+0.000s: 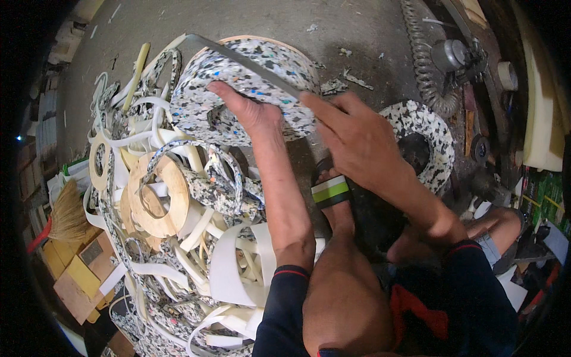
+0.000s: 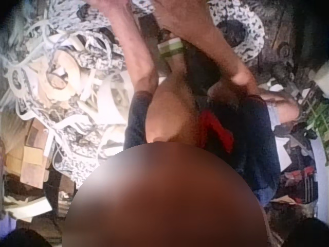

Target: The person sits on the floor and uses a hand file to smooth the edges of two speckled composite rings. They rotate the rings, file the outer and inner edges, and inspect the surfaces by hand. The rings remain on the floor throughout the clip.

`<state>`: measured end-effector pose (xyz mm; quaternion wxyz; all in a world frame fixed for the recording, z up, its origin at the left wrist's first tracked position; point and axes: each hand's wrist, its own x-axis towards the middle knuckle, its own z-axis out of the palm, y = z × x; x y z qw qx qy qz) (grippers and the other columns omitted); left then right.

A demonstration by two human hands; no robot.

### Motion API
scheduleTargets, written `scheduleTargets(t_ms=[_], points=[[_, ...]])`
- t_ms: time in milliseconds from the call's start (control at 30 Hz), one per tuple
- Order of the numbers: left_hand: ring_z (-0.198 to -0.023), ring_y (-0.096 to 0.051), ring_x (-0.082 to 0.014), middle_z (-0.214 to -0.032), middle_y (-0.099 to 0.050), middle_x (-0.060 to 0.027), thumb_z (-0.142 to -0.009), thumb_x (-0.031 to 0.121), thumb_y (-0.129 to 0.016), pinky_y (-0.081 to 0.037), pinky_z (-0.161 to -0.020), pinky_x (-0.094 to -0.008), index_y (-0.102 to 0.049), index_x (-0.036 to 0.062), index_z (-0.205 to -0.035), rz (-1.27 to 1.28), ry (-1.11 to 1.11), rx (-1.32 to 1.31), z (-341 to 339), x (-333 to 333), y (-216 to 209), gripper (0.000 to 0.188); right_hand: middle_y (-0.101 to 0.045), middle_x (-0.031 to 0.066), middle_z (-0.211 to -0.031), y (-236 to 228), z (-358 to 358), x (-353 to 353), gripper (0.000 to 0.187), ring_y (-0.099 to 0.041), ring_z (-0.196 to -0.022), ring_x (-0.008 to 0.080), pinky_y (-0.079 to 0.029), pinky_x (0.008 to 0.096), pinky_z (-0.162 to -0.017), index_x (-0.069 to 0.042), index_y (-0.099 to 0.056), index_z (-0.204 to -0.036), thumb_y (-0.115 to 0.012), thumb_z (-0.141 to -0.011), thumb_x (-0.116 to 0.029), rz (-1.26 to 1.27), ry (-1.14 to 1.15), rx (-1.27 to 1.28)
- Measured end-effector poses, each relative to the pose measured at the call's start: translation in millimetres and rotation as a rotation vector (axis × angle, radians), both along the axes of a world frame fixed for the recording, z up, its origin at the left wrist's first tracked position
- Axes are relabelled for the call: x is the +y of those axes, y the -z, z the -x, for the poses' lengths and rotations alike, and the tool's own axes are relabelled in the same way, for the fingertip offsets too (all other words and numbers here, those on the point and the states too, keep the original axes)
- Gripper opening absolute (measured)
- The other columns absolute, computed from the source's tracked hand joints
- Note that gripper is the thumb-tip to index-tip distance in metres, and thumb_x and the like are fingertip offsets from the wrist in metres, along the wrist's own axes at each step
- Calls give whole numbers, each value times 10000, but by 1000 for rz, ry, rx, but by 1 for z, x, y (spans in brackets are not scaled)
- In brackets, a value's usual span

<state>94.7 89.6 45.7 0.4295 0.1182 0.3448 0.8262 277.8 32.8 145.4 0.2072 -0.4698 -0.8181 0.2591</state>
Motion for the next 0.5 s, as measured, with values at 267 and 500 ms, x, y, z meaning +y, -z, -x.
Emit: scheduleTargets(t_ms=[267, 500], points=[[-1392, -461, -330, -1530, -485, -83, -881, 823, -456, -340, -1191, -515, -461, 149, -1508, 128, -182, -119, 40, 2, -20, 920, -709, 114, -1066, 38, -51, 5, 431, -621, -825, 155, -525, 324, -777, -64, -591, -1405, -581, -974, -71, 91, 132, 363], [-1416, -429, -305, -1573, -421, -85, -941, 758, -438, -316, -1204, -518, -395, 146, -1541, 45, -188, -205, 48, 1, 1, 858, -643, -5, -915, 83, -18, 19, 423, -537, -708, 55, -487, 231, -590, -92, -588, -1420, -590, -1001, -141, 484, 245, 461]])
